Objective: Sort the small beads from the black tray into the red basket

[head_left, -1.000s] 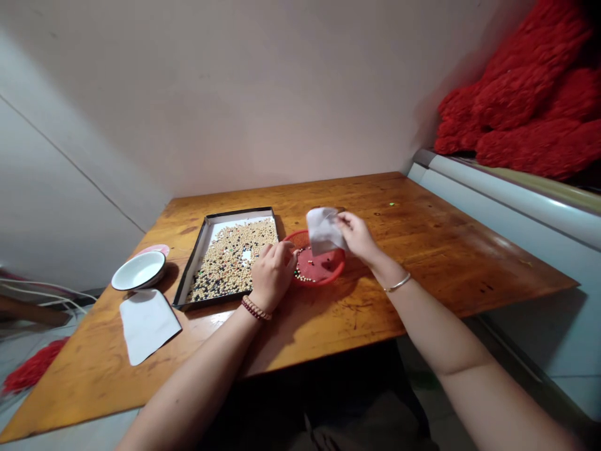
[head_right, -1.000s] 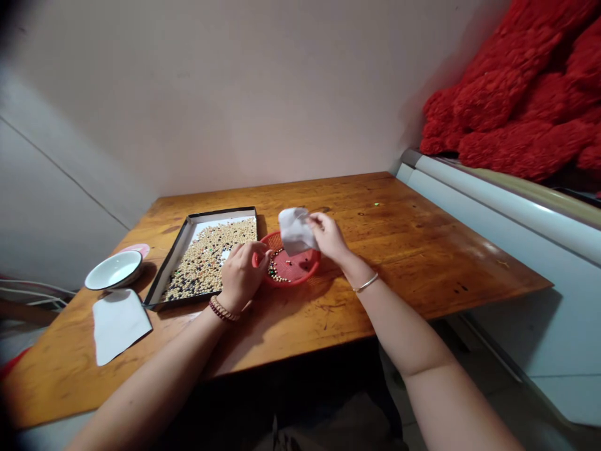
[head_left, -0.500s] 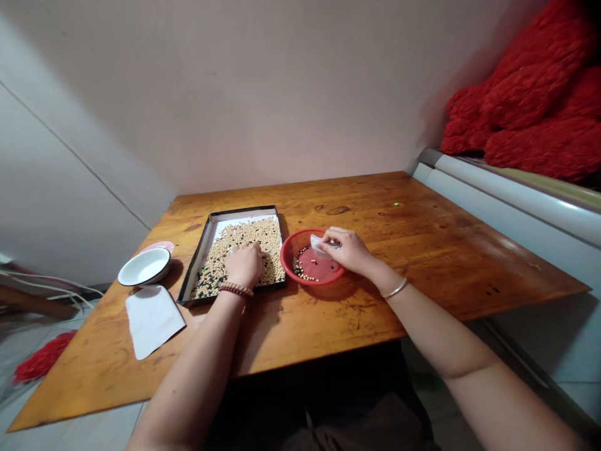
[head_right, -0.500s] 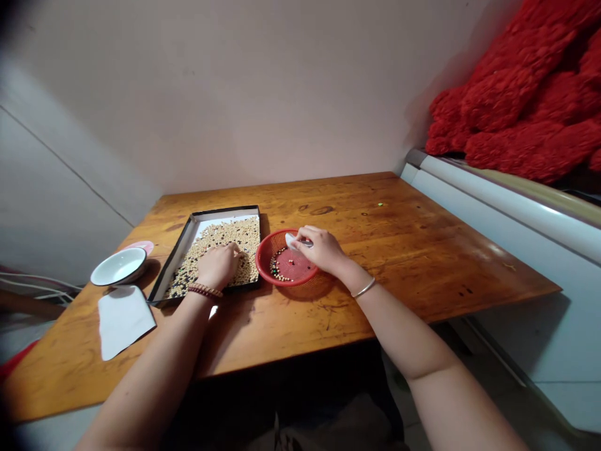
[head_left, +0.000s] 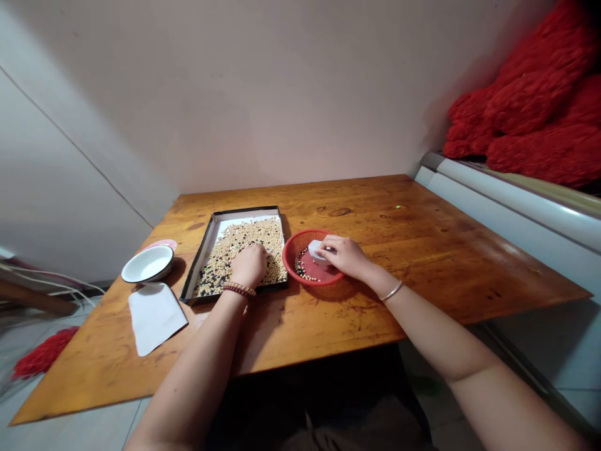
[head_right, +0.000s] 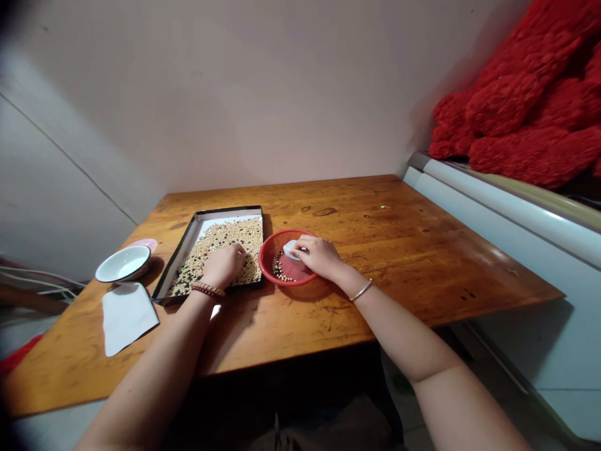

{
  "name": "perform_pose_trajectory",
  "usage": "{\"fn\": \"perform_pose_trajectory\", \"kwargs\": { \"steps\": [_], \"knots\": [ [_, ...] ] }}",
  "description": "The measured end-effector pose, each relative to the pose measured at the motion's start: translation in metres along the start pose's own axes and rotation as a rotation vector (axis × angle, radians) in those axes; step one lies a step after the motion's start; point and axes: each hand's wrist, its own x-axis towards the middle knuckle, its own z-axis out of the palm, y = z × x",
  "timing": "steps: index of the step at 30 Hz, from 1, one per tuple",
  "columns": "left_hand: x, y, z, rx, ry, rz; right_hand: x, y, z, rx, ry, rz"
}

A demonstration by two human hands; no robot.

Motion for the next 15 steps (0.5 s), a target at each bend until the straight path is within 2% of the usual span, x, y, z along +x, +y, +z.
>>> {"fn": "perform_pose_trajectory", "kwargs": {
  "steps": [7, 15],
  "knots": [
    [-0.0002, 0.0000, -0.0002, -0.007, 0.014, 0.012, -0.0003, 0.0033, 0.0044, 0.039, 0.094, 0.051],
    [0.0014, -0.0004, 0.0034, -0.038, 0.024, 0.048, -0.0005, 0.0035, 0.0037, 0.018, 0.109, 0.078]
  ]
}}
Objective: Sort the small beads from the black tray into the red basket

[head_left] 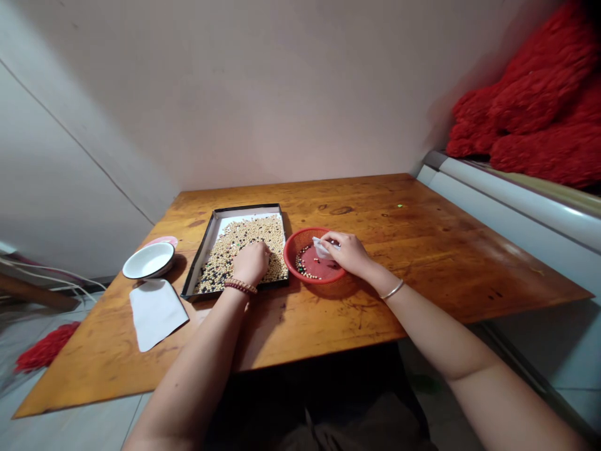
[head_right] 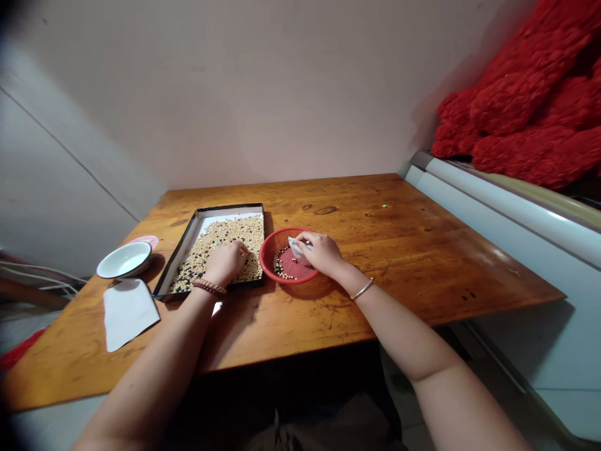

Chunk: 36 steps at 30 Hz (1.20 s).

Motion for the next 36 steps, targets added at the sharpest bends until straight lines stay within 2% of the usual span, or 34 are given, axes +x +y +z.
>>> {"fn": "perform_pose_trajectory", "kwargs": {
  "steps": [7, 10, 13, 15, 17, 20, 22, 24, 28, 31, 33, 36],
  "knots": [
    [-0.003, 0.005, -0.007, -0.022, -0.061, 0.013, 0.001, -0.002, -0.005, 0.024, 0.100, -0.033],
    [-0.004, 0.009, -0.009, -0.006, -0.122, 0.021, 0.006, 0.005, -0.009, 0.092, 0.201, 0.029],
    [-0.004, 0.011, -0.008, 0.008, -0.182, 0.045, 0.014, 0.019, -0.015, 0.252, 0.357, 0.160],
    [-0.004, 0.011, -0.006, 0.019, -0.145, 0.039, 0.019, 0.029, -0.022, 0.345, 0.531, 0.251],
    [-0.005, 0.011, -0.004, 0.056, -0.039, 0.019, 0.024, 0.037, -0.031, 0.424, 0.702, 0.328],
    [-0.008, 0.015, -0.006, 0.076, 0.144, 0.061, 0.028, 0.042, -0.042, 0.516, 0.842, 0.387],
    [-0.010, 0.020, -0.008, 0.010, 0.231, 0.172, 0.028, 0.041, -0.046, 0.562, 0.794, 0.395],
    [-0.013, 0.028, -0.009, -0.073, 0.315, 0.303, 0.026, 0.034, -0.044, 0.585, 0.638, 0.351],
    [-0.022, 0.043, -0.003, -0.151, 0.486, 0.556, 0.015, 0.009, -0.030, 0.553, 0.187, 0.117],
    [-0.029, 0.051, 0.005, -0.210, 0.566, 0.675, 0.005, -0.009, -0.019, 0.567, -0.137, 0.028],
    [-0.033, 0.055, 0.009, -0.246, 0.611, 0.721, 0.000, -0.017, -0.015, 0.537, -0.226, -0.013],
    [-0.038, 0.057, 0.013, -0.280, 0.655, 0.773, -0.003, -0.021, -0.011, 0.487, -0.236, -0.041]
  ]
}}
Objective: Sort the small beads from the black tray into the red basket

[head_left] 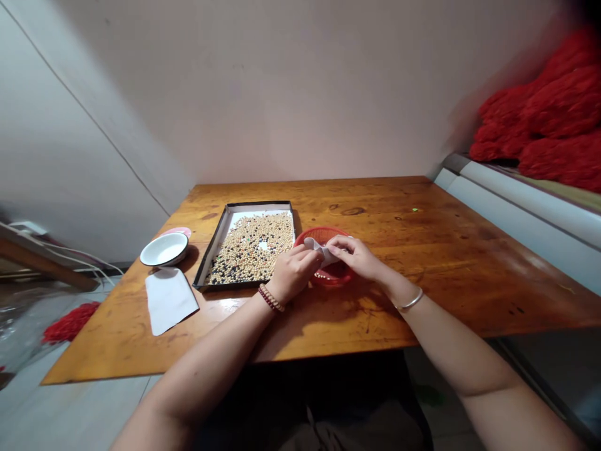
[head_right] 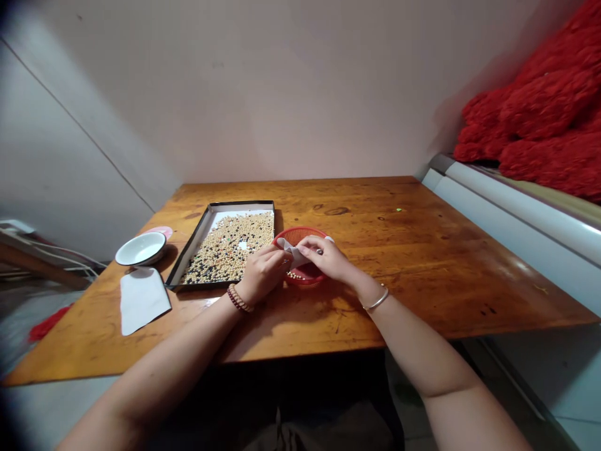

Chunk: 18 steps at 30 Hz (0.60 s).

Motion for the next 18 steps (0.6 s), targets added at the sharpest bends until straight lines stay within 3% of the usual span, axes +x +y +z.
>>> {"fn": "perform_pose_trajectory", "kwargs": {
  "steps": [11, 18],
  "knots": [
    [-0.0004, 0.0033, 0.0001, 0.025, 0.117, -0.071, -0.0037, 0.0052, 0.0087, -0.058, -0.044, 0.025],
    [0.0006, 0.0051, -0.0011, 0.091, 0.071, -0.105, -0.0054, 0.0074, 0.0051, -0.163, -0.078, -0.012]
  ]
}}
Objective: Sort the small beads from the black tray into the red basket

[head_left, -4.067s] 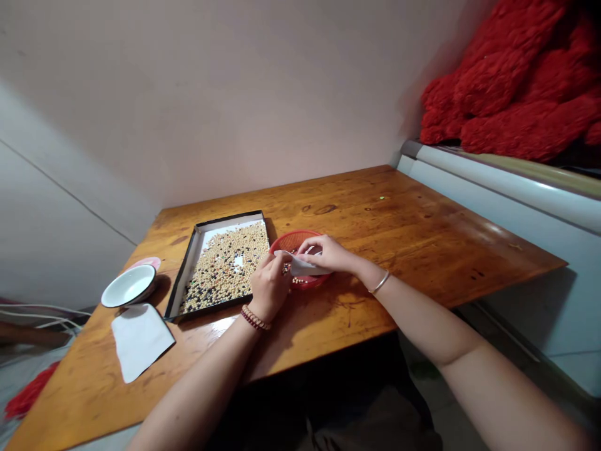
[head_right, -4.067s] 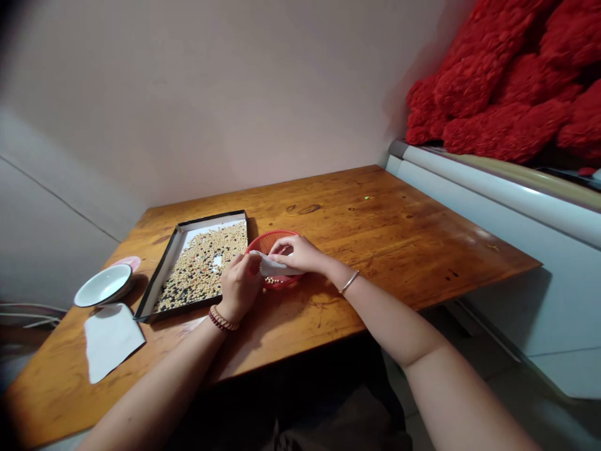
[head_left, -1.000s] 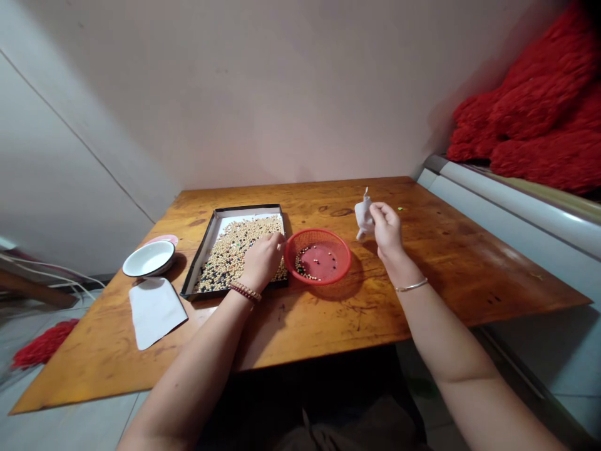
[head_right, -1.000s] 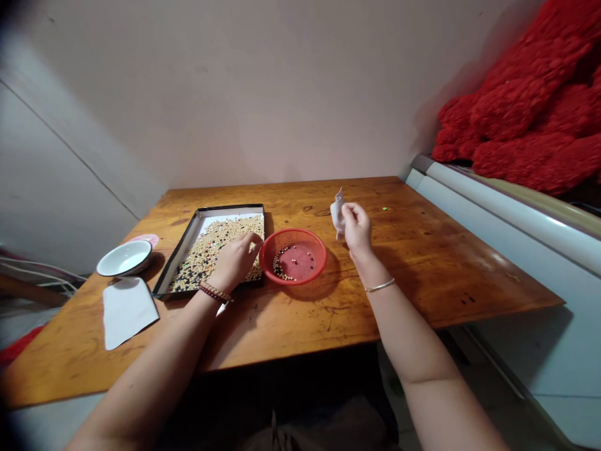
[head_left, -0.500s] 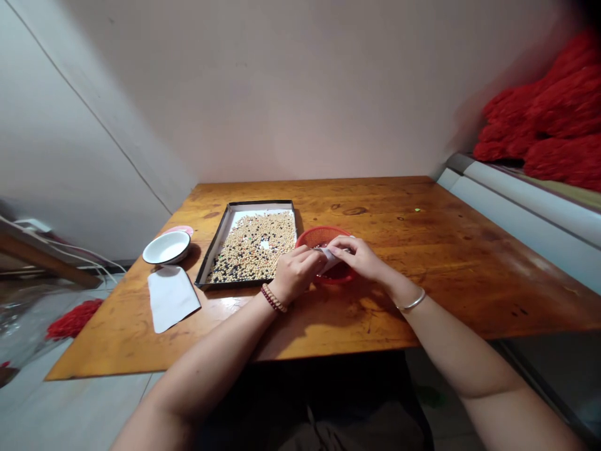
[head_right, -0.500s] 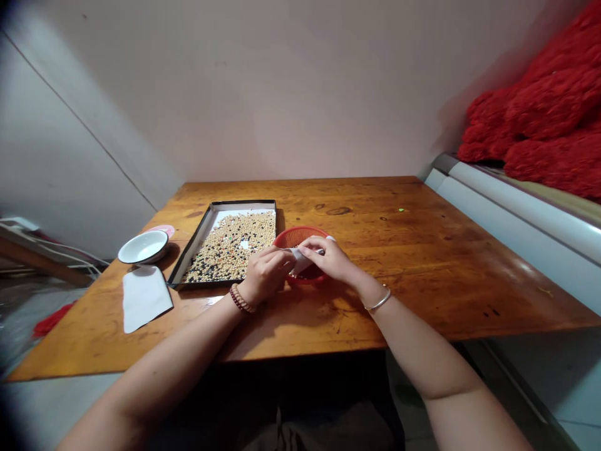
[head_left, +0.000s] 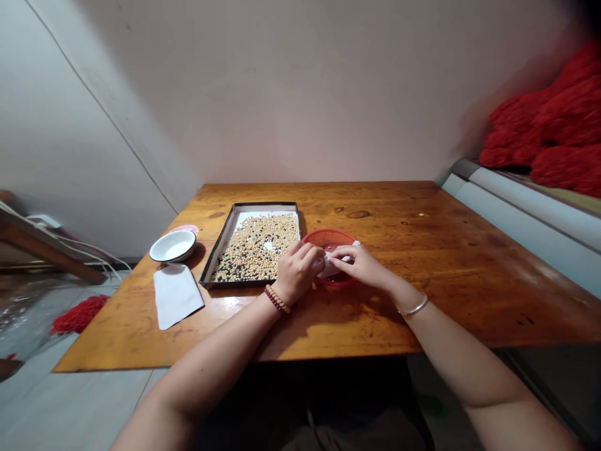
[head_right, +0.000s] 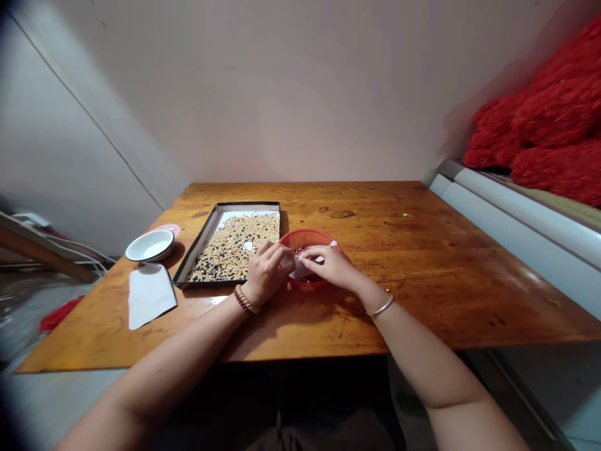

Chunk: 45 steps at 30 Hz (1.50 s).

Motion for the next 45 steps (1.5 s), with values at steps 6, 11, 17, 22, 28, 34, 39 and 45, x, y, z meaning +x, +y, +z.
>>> {"fn": "perform_pose_trajectory", "kwargs": {
  "steps": [6, 11, 17, 22, 28, 34, 39, 45],
  "knots": [
    [0.004, 0.003, -0.001, 0.013, -0.022, -0.039, 0.002, 0.002, -0.002, 0.014, 0.160, 0.033],
    [0.009, -0.003, -0.002, 0.060, -0.038, -0.150, 0.008, 0.025, -0.025, 0.104, 0.787, 0.156],
    [0.010, -0.042, -0.014, 0.344, -0.236, -0.310, 0.003, 0.041, -0.074, -0.015, 1.304, 0.144],
    [0.001, -0.071, -0.024, 0.496, -0.543, -0.581, 0.002, 0.035, -0.076, -0.060, 1.158, 0.063],
    [-0.002, -0.095, -0.022, 0.418, -0.691, -0.652, 0.004, 0.017, -0.042, -0.085, 0.768, 0.032],
    [-0.002, -0.100, -0.017, 0.349, -0.690, -0.700, 0.000, 0.002, -0.019, -0.163, 0.416, 0.027],
    [-0.005, -0.097, -0.017, 0.340, -0.673, -0.692, 0.000, -0.001, -0.012, -0.132, 0.367, 0.031],
    [-0.007, -0.099, -0.015, 0.342, -0.679, -0.673, 0.000, 0.005, -0.008, 0.016, 0.358, 0.103]
  ]
}}
